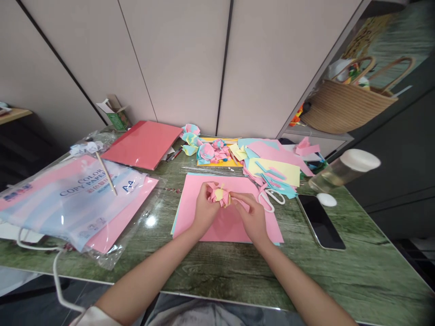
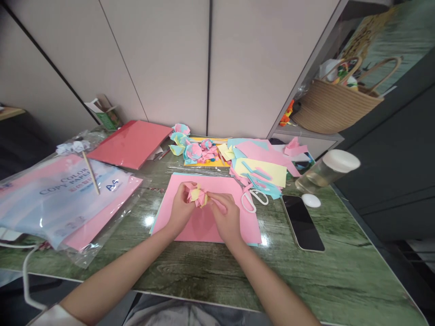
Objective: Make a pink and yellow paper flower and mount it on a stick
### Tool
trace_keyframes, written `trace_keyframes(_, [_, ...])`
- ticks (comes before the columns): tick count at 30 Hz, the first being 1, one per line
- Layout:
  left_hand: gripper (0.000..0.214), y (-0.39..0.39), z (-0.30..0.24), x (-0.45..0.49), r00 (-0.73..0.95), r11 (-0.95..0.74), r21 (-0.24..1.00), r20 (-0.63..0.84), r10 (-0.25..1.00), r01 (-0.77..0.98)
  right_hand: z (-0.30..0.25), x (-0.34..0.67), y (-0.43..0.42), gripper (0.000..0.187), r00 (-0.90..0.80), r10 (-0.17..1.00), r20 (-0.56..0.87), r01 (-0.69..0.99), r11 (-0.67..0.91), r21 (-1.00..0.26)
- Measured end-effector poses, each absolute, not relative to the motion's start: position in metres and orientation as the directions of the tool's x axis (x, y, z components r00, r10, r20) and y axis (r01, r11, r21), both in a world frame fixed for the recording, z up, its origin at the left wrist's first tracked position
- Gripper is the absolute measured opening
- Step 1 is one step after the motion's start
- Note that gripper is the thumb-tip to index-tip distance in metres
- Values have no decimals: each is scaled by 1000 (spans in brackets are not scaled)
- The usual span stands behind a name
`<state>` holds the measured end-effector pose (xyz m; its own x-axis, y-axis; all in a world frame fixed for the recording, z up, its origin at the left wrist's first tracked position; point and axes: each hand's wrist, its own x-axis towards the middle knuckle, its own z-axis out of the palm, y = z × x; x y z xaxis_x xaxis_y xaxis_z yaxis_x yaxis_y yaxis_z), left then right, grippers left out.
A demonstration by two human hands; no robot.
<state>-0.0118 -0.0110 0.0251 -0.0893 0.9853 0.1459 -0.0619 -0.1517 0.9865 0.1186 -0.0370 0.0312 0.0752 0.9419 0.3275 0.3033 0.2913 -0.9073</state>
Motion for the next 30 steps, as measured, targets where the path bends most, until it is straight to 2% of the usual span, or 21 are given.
trace_keyframes(5, [32,-12,21,-10,-95,-247,968,241,966,-52,28,117,-37,20,93,954,285,215,260,-941])
trace_keyframes(17, [32,-12,13,-7,-145,-280,958,269,952,-66,20,104,-49,36,92,942,323,314,280,-907])
trace_keyframes(21, [31,-8,14,-10,-165,-246,966,232,959,-75,21,105,-46,39,38,964,264,241,247,-938])
trace_keyframes(24, [27,-4,15,-14,-55,-120,972,111,992,-203,23,113,-40,34,24,981,191,118,187,-975])
trace_keyframes(27, [28,-3,13,-16,76,26,942,0,997,-334,25,119,-34,34,55,986,158,119,151,-981])
trace_keyframes(30, [30,-3,10,-15,72,30,937,-6,997,-347,26,119,-33,31,38,985,169,150,161,-975])
